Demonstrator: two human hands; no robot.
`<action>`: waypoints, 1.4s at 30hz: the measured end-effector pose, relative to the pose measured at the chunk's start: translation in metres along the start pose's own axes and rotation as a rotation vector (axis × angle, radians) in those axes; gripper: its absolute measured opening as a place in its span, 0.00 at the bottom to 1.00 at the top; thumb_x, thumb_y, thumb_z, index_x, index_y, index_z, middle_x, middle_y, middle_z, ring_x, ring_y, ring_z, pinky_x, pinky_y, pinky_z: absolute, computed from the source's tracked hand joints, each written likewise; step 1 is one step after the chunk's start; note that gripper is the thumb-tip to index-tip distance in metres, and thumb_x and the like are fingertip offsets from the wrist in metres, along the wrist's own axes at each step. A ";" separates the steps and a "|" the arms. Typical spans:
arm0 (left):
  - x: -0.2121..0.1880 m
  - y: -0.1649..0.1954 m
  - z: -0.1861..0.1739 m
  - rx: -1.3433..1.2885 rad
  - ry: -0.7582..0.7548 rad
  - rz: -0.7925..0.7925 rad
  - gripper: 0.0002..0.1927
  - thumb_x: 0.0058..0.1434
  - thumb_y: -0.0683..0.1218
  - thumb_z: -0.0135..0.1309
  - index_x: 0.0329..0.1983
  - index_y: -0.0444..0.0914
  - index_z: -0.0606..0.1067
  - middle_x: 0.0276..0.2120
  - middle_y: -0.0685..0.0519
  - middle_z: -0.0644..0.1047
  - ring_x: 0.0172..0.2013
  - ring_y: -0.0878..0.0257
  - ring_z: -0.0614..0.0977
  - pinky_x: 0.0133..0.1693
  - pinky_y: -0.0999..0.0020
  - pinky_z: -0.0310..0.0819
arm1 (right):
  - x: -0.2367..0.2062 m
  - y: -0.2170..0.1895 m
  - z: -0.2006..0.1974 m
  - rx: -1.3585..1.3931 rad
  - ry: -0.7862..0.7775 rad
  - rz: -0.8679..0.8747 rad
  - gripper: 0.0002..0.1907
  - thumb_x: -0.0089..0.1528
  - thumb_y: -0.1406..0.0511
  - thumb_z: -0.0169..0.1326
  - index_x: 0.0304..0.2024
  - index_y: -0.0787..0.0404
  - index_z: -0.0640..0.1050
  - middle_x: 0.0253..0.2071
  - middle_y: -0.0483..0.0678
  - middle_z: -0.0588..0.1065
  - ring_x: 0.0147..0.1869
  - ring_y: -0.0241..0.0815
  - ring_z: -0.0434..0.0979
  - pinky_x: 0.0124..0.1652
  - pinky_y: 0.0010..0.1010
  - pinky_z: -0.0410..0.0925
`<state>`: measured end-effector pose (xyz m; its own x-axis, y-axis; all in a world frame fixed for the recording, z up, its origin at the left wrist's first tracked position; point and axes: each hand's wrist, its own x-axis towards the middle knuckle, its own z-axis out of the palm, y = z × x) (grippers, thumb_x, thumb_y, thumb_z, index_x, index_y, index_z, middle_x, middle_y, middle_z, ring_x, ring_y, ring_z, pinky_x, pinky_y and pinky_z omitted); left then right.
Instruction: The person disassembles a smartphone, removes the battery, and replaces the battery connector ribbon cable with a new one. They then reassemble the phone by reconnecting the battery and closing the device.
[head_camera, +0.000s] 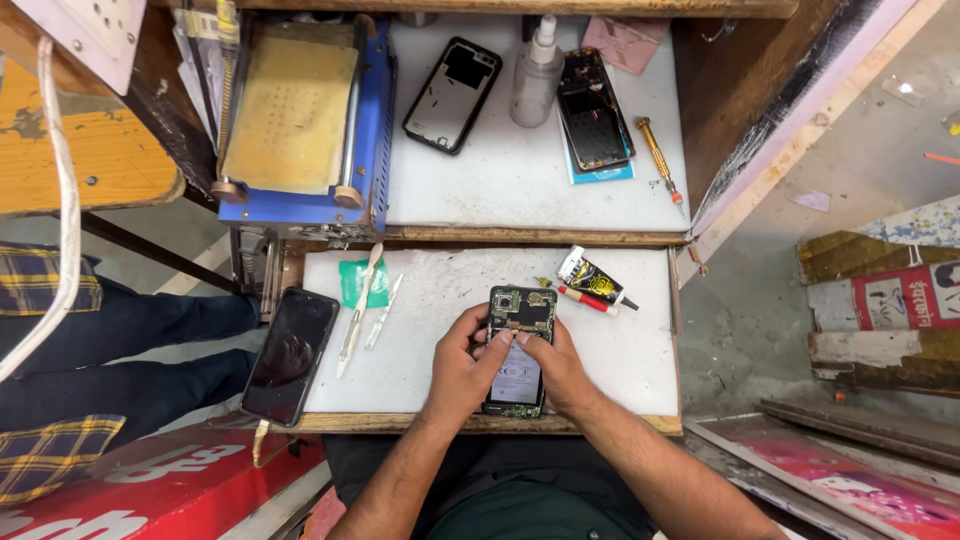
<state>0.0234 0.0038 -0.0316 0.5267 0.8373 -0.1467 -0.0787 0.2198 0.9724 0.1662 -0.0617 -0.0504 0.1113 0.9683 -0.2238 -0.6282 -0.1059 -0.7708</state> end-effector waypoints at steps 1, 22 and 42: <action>0.000 -0.001 0.001 0.008 0.009 -0.007 0.19 0.65 0.42 0.55 0.58 0.32 0.73 0.35 0.58 0.80 0.32 0.77 0.76 0.33 0.81 0.72 | 0.000 0.002 -0.002 0.005 0.003 0.004 0.22 0.65 0.68 0.47 0.60 0.71 0.67 0.50 0.62 0.78 0.51 0.53 0.83 0.52 0.44 0.76; 0.005 -0.008 0.005 -0.006 0.081 -0.009 0.11 0.68 0.42 0.54 0.50 0.31 0.76 0.30 0.60 0.74 0.29 0.78 0.72 0.29 0.82 0.68 | 0.004 0.005 -0.006 -0.088 0.073 0.025 0.21 0.62 0.69 0.45 0.59 0.67 0.68 0.49 0.58 0.78 0.52 0.49 0.81 0.53 0.39 0.74; 0.004 -0.003 -0.005 -0.014 -0.032 -0.057 0.14 0.69 0.43 0.52 0.55 0.31 0.74 0.34 0.54 0.80 0.32 0.74 0.77 0.34 0.79 0.73 | 0.002 0.004 -0.004 -0.118 0.087 0.026 0.21 0.62 0.69 0.46 0.58 0.67 0.68 0.50 0.55 0.76 0.54 0.44 0.78 0.55 0.38 0.73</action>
<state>0.0215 0.0085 -0.0356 0.5576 0.8068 -0.1955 -0.0594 0.2737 0.9600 0.1672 -0.0607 -0.0560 0.1657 0.9420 -0.2918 -0.5374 -0.1618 -0.8276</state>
